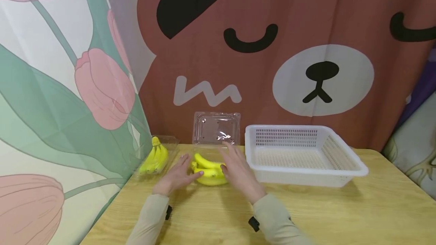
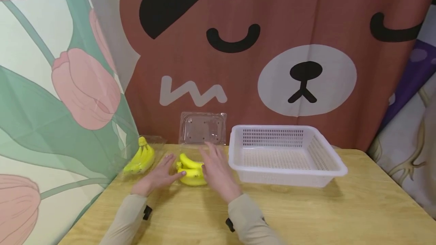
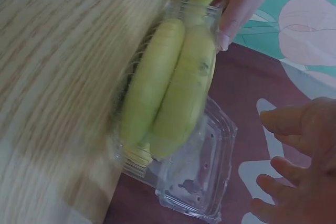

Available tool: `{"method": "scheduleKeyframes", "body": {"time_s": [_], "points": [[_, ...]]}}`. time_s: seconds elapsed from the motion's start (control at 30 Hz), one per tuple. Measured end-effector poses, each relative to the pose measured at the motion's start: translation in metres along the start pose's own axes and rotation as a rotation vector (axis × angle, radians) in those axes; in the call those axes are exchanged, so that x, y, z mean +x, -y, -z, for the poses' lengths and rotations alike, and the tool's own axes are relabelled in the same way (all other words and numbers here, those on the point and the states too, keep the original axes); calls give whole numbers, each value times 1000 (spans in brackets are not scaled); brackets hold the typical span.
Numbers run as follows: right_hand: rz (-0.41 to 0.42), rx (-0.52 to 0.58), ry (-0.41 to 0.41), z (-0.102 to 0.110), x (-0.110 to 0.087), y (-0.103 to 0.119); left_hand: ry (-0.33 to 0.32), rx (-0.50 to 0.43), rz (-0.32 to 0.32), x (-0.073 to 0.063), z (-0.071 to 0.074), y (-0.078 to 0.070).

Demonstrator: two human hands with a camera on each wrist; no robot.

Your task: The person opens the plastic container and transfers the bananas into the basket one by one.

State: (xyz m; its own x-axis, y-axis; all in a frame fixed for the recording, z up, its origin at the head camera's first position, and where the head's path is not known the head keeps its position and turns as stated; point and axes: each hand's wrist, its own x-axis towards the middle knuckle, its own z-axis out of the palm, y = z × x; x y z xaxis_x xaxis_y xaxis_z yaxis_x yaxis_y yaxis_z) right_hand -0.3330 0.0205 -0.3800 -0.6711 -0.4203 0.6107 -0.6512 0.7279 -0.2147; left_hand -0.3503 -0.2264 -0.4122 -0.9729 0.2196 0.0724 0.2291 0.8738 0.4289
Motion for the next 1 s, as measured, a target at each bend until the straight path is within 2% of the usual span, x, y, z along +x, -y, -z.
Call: {"method": "scheduleKeyframes", "body": {"time_s": [0.17,0.33,0.43,0.73,1.0], "points": [[-35,4,71,-12,-1,1,-5,-22,-2,-1,-1,1],[-69,62,157,-19,-2,3,-4,-15,-7,0,-3,1],[-123,98,208,-21,-2,3,-4,-10,-19,1,-3,1],[-207,144,272,-22,1,-6,-4,-18,-36,4,-4,1],[-166,117,323,-26,-1,-6,23,-37,-16,0,-1,1]]}}
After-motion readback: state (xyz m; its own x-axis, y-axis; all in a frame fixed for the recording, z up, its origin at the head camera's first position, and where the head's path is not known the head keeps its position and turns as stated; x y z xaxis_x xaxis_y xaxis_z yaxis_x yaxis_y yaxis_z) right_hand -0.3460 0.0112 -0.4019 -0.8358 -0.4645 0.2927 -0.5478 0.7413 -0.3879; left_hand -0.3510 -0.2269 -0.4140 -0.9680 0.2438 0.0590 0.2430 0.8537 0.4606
